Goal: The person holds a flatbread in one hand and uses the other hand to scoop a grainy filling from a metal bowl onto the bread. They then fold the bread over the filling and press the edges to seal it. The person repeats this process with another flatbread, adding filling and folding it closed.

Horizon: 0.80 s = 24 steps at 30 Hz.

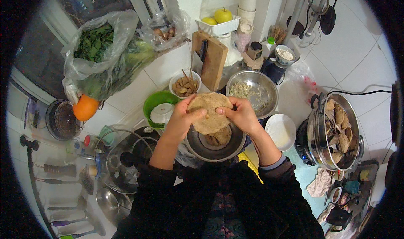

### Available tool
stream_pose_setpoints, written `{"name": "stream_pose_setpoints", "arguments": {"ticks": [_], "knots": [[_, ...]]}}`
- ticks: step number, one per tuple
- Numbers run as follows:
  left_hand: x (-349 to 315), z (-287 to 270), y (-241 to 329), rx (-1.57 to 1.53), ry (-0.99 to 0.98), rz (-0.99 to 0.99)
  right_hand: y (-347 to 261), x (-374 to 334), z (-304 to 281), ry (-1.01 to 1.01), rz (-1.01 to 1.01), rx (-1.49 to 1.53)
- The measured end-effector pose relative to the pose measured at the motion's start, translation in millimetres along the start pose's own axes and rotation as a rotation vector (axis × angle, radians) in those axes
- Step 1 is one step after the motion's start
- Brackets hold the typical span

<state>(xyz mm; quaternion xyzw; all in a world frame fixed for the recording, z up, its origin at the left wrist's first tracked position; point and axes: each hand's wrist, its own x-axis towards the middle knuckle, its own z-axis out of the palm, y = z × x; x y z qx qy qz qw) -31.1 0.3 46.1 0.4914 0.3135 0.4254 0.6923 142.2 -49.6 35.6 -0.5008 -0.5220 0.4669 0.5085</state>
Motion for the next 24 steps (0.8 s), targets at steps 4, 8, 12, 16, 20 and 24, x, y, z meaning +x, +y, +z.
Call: {"name": "stream_pose_setpoints", "arguments": {"ticks": [4, 8, 12, 16, 20, 24], "knots": [[-1, -9, -2, 0.425, -0.052, 0.038, 5, 0, 4, 0.053, -0.022, -0.134], [0, -13, -9, 0.490, 0.074, 0.092, 7, 0, 7, 0.042, -0.047, 0.007], [-1, -5, -8, 0.061, 0.141, 0.134, 8, -2, 5, -0.065, 0.028, 0.270], [-3, 0, -2, -0.084, 0.051, 0.021, 13, -1, 3, -0.018, 0.027, 0.261], [-3, -10, -1, 0.359, 0.009, 0.058, 16, 0, 7, 0.002, -0.015, 0.130], [-1, -12, -7, 0.467, 0.103, 0.206, 13, -2, 10, 0.000, 0.034, 0.172]]}}
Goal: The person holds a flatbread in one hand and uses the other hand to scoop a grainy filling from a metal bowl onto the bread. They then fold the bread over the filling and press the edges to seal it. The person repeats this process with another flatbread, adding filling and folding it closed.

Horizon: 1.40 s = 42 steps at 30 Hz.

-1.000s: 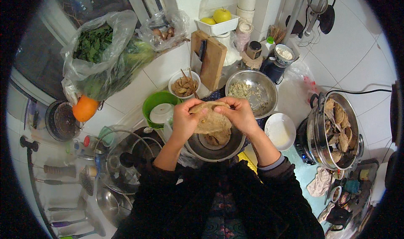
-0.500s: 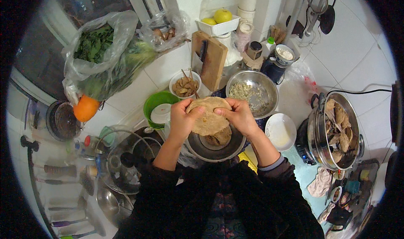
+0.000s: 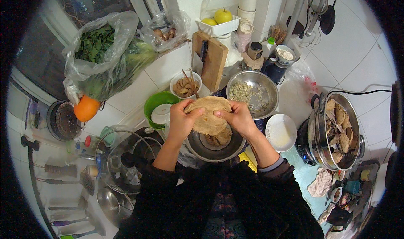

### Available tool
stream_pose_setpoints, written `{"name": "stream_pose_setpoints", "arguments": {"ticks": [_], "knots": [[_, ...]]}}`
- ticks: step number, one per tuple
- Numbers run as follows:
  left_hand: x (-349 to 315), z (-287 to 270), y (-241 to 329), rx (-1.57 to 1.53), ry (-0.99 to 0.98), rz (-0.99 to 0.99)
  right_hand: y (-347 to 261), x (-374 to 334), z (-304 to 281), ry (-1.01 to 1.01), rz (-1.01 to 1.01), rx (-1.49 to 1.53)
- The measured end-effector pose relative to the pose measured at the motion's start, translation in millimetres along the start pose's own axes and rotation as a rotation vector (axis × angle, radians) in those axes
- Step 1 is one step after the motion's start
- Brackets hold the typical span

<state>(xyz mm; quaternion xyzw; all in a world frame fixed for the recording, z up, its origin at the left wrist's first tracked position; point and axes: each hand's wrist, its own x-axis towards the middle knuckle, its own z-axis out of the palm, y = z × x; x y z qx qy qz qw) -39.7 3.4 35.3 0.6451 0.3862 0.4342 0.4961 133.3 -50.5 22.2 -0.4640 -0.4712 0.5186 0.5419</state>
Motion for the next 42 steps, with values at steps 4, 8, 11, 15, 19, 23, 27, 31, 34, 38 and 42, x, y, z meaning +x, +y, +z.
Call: {"name": "stream_pose_setpoints", "arguments": {"ticks": [4, 8, 11, 15, 19, 23, 27, 31, 34, 38, 42], "knots": [[-5, 10, 7, -0.247, -0.023, -0.058, -3, 1, 0, -0.027, -0.054, 0.056], [-6, 6, 14, -0.247, -0.218, -0.123, -4, 2, 2, 0.042, -0.058, -0.067], [-3, 1, 10, 0.073, -0.159, -0.107, -4, 0, 5, 0.047, -0.075, -0.105], [-4, 8, 0, -0.307, -0.035, -0.181, -9, 0, 4, 0.051, -0.122, -0.092], [-4, 13, 4, -0.275, -0.036, -0.068, -12, 2, 2, 0.104, -0.114, -0.164], [-5, 10, 10, 0.154, -0.109, 0.011, -13, -1, 5, 0.100, -0.170, -0.293], [-5, 10, 10, -0.038, -0.034, -0.042, -16, -2, 7, 0.113, -0.149, -0.274], [-4, 9, 11, -0.206, -0.081, -0.028, -18, 1, 6, 0.146, -0.329, -0.285], [-5, 10, 13, -0.311, -0.175, -0.012, -19, -1, 4, 0.064, -0.345, -0.361], [-9, 14, 11, -0.099, -0.209, 0.042, -19, -4, 6, 0.112, -0.163, -0.357], [-6, 14, 5, 0.097, -0.021, 0.114, -17, -3, 8, 0.077, -0.233, -0.250]]}}
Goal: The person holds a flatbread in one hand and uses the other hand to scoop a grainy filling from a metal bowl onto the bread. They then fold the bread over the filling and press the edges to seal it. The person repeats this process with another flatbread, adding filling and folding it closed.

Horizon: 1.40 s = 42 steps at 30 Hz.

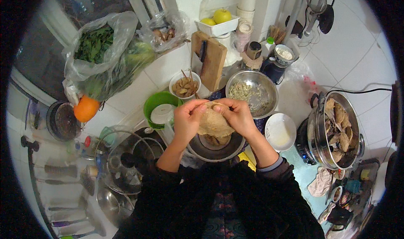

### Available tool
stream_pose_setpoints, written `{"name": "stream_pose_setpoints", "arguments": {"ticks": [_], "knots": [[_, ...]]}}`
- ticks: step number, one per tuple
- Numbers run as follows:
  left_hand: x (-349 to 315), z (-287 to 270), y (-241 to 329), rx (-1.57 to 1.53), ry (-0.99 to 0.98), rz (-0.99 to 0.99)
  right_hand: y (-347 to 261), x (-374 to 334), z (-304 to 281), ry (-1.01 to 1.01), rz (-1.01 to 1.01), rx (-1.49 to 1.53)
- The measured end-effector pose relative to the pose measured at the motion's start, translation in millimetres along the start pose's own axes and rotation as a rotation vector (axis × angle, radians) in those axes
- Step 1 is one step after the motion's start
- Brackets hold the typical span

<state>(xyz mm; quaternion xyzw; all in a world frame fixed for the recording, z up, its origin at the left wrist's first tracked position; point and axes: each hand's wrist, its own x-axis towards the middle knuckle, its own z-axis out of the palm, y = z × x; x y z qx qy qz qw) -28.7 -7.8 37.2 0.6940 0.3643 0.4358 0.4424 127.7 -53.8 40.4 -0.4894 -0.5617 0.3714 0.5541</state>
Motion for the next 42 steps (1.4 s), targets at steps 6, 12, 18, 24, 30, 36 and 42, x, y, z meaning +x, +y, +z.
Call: {"name": "stream_pose_setpoints", "arguments": {"ticks": [6, 12, 18, 24, 30, 36, 42], "knots": [[7, -9, -4, -0.611, 0.095, -0.171, 10, 0, -8, -0.049, 0.169, 0.083], [0, -8, -14, -0.565, -0.237, -0.343, 15, 4, -10, 0.041, 0.178, 0.106], [-2, -17, -18, -0.471, -0.106, -0.348, 17, 4, -9, 0.076, 0.162, 0.095], [-6, -33, -14, -0.536, -0.189, -0.334, 10, 9, -9, 0.013, 0.209, 0.286], [-2, -34, -45, -1.470, -0.345, -0.433, -6, 7, -7, -0.005, 0.261, 0.451], [13, 42, -57, -1.461, -0.239, -0.220, 2, 9, -2, -0.010, 0.214, 0.246], [7, 30, -26, -1.637, -0.397, -0.282, -3, 1, -14, 0.071, 0.004, -0.004]]}}
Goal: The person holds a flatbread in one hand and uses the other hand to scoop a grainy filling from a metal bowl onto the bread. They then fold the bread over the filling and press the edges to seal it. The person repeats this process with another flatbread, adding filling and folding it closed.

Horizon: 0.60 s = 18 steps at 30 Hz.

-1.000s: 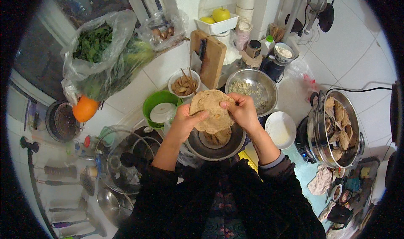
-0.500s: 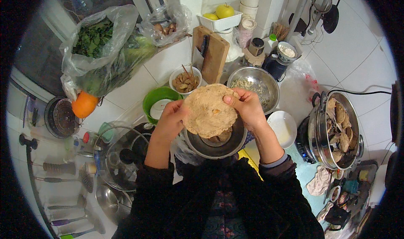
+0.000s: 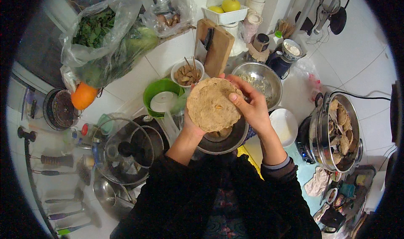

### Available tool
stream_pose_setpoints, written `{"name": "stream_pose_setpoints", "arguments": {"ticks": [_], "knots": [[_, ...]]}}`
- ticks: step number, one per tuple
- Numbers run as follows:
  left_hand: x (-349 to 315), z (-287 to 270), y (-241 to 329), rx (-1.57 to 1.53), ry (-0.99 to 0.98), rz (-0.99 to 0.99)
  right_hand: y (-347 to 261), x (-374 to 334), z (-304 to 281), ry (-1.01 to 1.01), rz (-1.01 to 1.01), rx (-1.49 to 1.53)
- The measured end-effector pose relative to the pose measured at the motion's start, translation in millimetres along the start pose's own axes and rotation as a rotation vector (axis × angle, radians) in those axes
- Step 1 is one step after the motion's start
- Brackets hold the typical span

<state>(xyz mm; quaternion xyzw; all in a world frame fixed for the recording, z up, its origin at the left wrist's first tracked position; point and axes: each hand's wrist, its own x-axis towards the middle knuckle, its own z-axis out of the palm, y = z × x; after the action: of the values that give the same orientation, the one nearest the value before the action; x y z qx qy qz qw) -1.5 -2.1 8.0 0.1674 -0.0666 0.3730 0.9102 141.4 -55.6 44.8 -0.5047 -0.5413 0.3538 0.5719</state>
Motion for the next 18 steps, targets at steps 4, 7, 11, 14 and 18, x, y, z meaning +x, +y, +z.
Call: {"name": "stream_pose_setpoints", "arguments": {"ticks": [4, 7, 11, 14, 18], "knots": [[-5, -3, -1, -0.100, -0.003, -0.010, -7, -5, 4, 0.154, -0.447, -0.599], [-7, -2, -15, -0.148, -0.094, -0.011, 0, -13, 22, -0.079, -0.508, -0.762], [-13, 3, -51, 0.215, 0.140, 0.055, 24, -24, 39, -0.161, -0.525, -0.900], [-18, -9, -56, 0.242, 0.161, 0.002, 43, -32, 42, -0.144, -0.487, -0.859], [-34, -49, -43, 0.154, 0.174, -0.058, 65, -35, 49, -0.214, -0.365, -0.646]]}}
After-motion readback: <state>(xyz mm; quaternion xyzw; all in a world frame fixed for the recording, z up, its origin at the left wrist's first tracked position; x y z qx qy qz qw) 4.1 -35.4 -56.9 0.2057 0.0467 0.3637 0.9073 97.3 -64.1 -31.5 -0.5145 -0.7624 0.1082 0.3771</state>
